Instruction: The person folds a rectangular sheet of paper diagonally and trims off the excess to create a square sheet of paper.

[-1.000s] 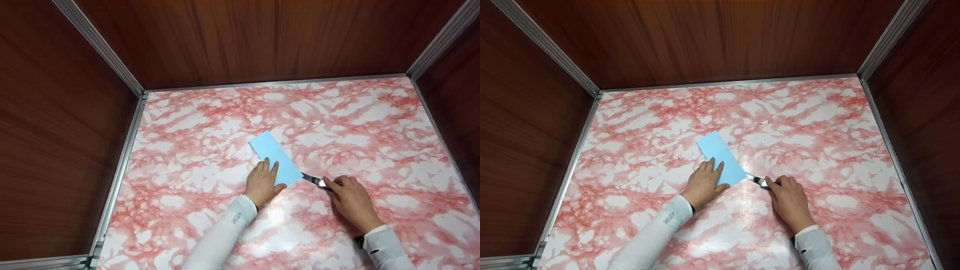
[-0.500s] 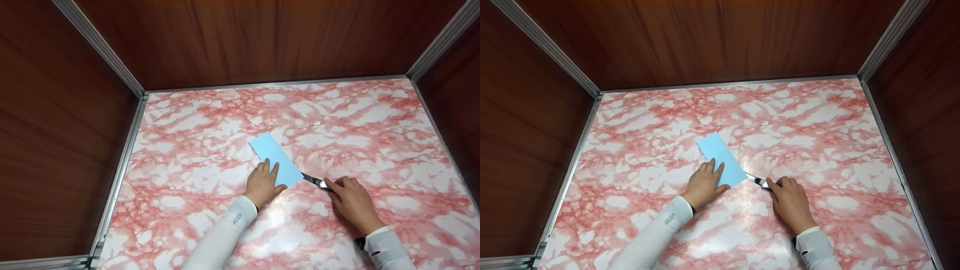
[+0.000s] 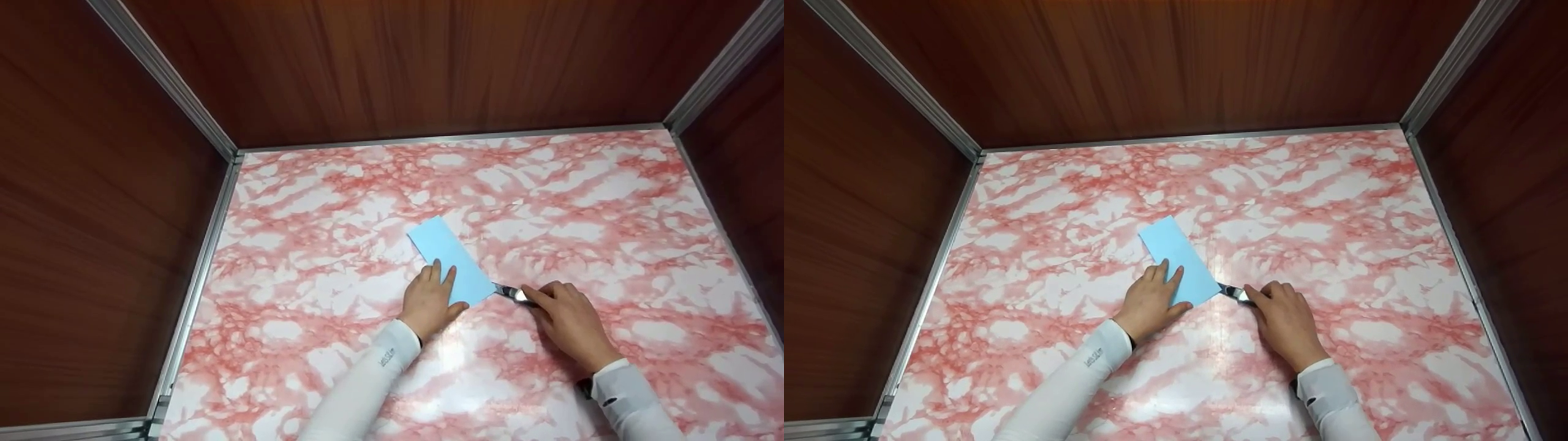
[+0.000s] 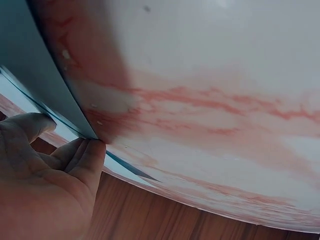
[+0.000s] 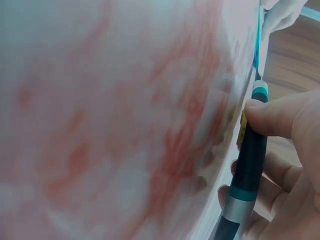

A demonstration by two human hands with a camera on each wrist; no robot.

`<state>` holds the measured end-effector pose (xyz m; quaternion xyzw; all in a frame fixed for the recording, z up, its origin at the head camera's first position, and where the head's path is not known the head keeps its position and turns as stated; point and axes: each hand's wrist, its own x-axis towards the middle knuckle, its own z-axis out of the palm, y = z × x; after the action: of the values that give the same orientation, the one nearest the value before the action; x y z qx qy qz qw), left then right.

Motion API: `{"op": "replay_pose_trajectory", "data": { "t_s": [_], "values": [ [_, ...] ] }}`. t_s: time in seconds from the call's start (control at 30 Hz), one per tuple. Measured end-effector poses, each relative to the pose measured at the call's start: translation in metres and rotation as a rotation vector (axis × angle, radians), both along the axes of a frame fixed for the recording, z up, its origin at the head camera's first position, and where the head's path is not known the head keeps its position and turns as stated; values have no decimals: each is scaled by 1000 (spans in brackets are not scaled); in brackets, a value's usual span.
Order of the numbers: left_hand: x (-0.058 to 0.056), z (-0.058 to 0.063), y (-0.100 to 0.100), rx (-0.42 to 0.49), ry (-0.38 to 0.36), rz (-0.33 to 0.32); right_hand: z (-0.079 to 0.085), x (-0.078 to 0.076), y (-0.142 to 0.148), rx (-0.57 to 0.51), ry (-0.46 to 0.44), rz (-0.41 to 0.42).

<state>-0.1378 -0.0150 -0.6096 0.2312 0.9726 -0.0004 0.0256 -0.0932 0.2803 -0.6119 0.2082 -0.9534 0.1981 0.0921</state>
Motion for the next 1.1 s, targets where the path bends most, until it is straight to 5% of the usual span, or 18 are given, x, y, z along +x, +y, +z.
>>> {"op": "replay_pose_trajectory", "data": {
  "t_s": [0.47, 1.1],
  "values": [
    [-1, 2, -2, -8, -33, -14, -1, -14, -4, -22, 1, 77],
    [0, 3, -3, 30, -35, -18, 3, -17, -3, 21, 12, 50]
  ]
}}
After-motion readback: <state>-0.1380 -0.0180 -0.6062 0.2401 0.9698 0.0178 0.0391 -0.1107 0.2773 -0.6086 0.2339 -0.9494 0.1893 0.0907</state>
